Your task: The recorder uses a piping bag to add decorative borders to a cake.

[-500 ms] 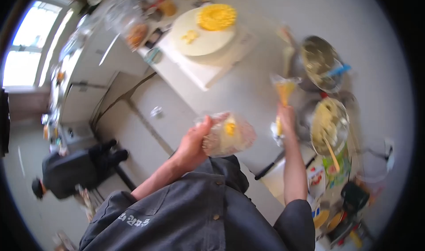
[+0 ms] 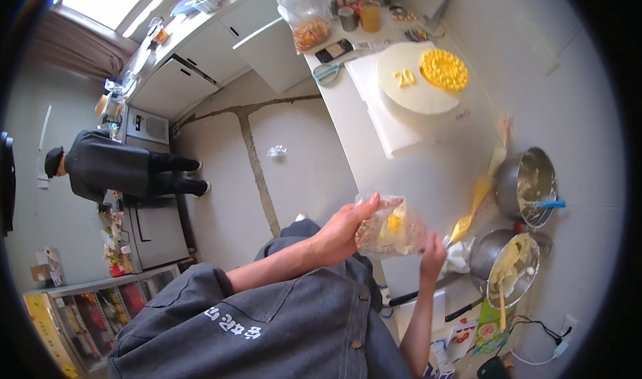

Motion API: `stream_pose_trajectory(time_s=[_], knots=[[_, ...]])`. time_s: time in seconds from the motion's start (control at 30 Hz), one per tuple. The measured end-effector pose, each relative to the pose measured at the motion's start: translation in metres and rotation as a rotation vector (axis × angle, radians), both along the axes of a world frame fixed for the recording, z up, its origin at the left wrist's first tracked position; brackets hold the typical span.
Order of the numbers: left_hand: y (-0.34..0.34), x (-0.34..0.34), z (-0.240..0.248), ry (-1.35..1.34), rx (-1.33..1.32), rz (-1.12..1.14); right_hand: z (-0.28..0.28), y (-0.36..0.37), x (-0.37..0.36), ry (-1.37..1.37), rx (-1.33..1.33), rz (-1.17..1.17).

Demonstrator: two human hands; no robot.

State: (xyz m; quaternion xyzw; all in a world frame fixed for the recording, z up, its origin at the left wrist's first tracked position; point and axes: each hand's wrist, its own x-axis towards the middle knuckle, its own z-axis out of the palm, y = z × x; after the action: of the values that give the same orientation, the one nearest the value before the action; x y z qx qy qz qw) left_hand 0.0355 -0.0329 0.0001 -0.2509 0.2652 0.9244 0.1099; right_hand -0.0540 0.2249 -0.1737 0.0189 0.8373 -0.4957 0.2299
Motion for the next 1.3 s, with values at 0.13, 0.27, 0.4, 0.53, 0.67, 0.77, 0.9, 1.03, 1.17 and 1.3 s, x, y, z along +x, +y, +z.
stream_pose_trajectory(time_s=[0.13,0.27,0.4,0.53,0.67,0.77,0.9,1.03,1.17,1.3], knots=[[-0.018,0.020,-0.001,0.066,0.047,0.039,0.056,-0.046,0.055,-0.539,-0.764,-0.149],[-0.048,0.066,0.000,0.063,0.074,0.075,0.116,-0.127,0.077,-0.635,-1.123,-0.059],[-0.097,0.132,-0.005,0.088,0.125,0.240,0.131,-0.185,0.106,-0.584,-1.047,0.128],[-0.148,0.208,0.003,0.151,0.055,0.419,0.165,-0.240,0.150,-0.357,-0.939,0.154],[-0.200,0.294,-0.016,0.092,-0.250,0.585,0.198,-0.317,0.201,0.038,-0.578,0.421],[-0.231,0.354,-0.038,-0.087,-0.599,0.807,0.208,-0.365,0.250,0.242,-0.448,0.575],[-0.259,0.423,-0.005,-0.159,-0.655,1.131,0.216,-0.412,0.306,0.465,-0.496,0.803],[-0.266,0.463,0.009,-0.120,-0.605,1.261,0.204,-0.466,0.325,0.555,-0.333,1.031],[-0.264,0.495,0.002,-0.152,-0.615,1.354,0.245,-0.504,0.397,0.910,-0.467,1.331],[-0.264,0.526,-0.005,-0.236,-0.693,1.452,0.220,-0.552,0.460,1.054,-0.581,1.790]])
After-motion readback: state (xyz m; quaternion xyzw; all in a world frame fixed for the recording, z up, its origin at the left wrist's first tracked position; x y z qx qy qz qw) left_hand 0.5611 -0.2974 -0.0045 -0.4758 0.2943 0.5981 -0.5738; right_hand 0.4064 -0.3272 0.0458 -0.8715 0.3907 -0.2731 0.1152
